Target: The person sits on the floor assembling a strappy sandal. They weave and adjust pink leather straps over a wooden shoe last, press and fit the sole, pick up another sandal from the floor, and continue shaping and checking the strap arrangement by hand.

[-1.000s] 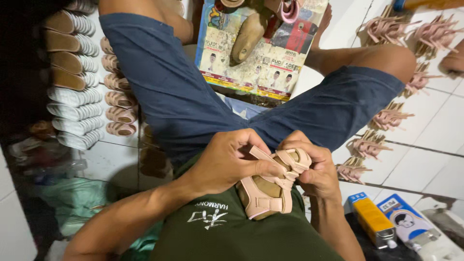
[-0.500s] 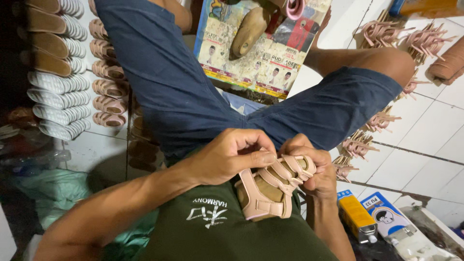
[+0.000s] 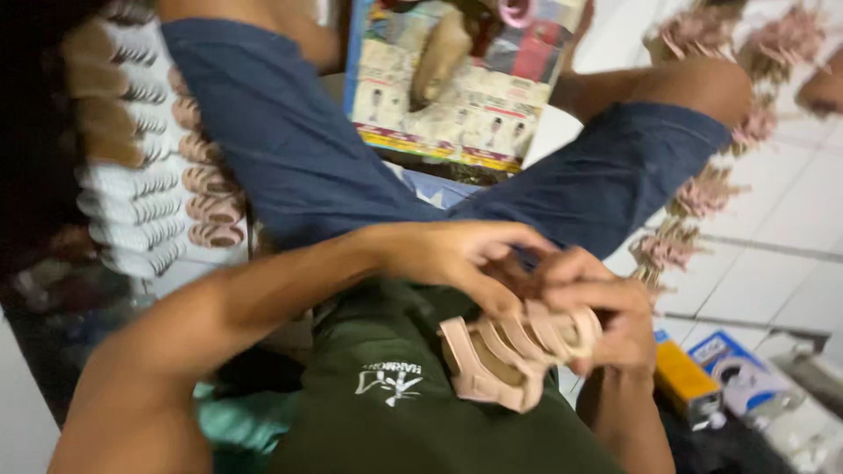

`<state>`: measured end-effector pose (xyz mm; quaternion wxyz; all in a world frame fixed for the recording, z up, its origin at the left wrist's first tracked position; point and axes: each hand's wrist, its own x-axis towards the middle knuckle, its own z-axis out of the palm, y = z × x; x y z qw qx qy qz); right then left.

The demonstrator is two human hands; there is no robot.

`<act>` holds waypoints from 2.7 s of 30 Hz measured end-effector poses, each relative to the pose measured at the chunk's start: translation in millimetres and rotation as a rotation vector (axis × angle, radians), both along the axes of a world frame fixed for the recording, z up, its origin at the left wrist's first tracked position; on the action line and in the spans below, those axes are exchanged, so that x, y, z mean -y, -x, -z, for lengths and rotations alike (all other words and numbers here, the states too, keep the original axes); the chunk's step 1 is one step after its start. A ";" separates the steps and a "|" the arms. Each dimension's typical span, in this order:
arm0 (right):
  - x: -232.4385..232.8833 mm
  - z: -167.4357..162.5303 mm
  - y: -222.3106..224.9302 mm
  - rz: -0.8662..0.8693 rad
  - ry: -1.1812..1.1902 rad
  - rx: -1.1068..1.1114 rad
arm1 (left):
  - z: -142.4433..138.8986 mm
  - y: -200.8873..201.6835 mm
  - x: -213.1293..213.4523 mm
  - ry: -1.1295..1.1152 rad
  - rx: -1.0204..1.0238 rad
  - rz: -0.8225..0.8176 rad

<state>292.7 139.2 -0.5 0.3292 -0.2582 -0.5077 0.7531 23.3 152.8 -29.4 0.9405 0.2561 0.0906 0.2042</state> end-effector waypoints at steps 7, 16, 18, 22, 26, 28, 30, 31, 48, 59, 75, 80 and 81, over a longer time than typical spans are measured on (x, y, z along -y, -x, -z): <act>-11.1 2.8 59.0 0.238 0.172 0.317 | -27.7 24.2 15.2 0.050 -0.492 -0.304; -30.2 -12.2 84.1 0.417 -0.701 0.654 | 7.6 -5.1 -5.2 0.366 -0.354 -0.936; -31.1 -6.8 81.8 0.448 -0.630 0.688 | 7.3 -15.4 -8.3 0.381 -0.335 -0.999; -29.2 5.4 73.0 0.517 -0.491 0.566 | 0.2 -33.4 -10.5 0.334 -0.261 -1.175; -30.0 15.9 68.3 0.576 -0.267 0.251 | -6.7 -43.6 -9.0 0.280 -0.303 -1.187; -31.2 20.0 66.8 0.577 -0.217 0.181 | -6.5 -46.7 -8.2 0.409 -0.290 -1.173; -31.3 22.0 65.5 0.573 -0.197 0.147 | -4.6 -47.9 -6.5 0.387 -0.270 -1.165; -30.8 21.9 64.5 0.569 -0.266 0.191 | -3.5 -47.8 -5.2 0.383 -0.261 -1.153; -35.8 -9.2 53.1 0.487 -0.766 0.453 | 6.5 -18.2 2.4 -0.157 -0.369 -0.892; -37.9 -8.1 50.2 0.514 -0.672 0.485 | -2.8 -33.2 -2.6 0.049 -0.206 -1.000; -59.4 14.8 68.3 0.884 0.216 -0.220 | -15.9 -72.4 -36.8 -0.231 -0.471 -1.096; -81.8 10.5 81.7 0.927 0.394 -0.443 | -1.8 -110.5 -57.6 -0.158 -0.548 -1.167; -82.2 8.0 82.5 0.934 0.409 -0.465 | -0.8 -115.2 -58.9 -0.075 -0.489 -1.167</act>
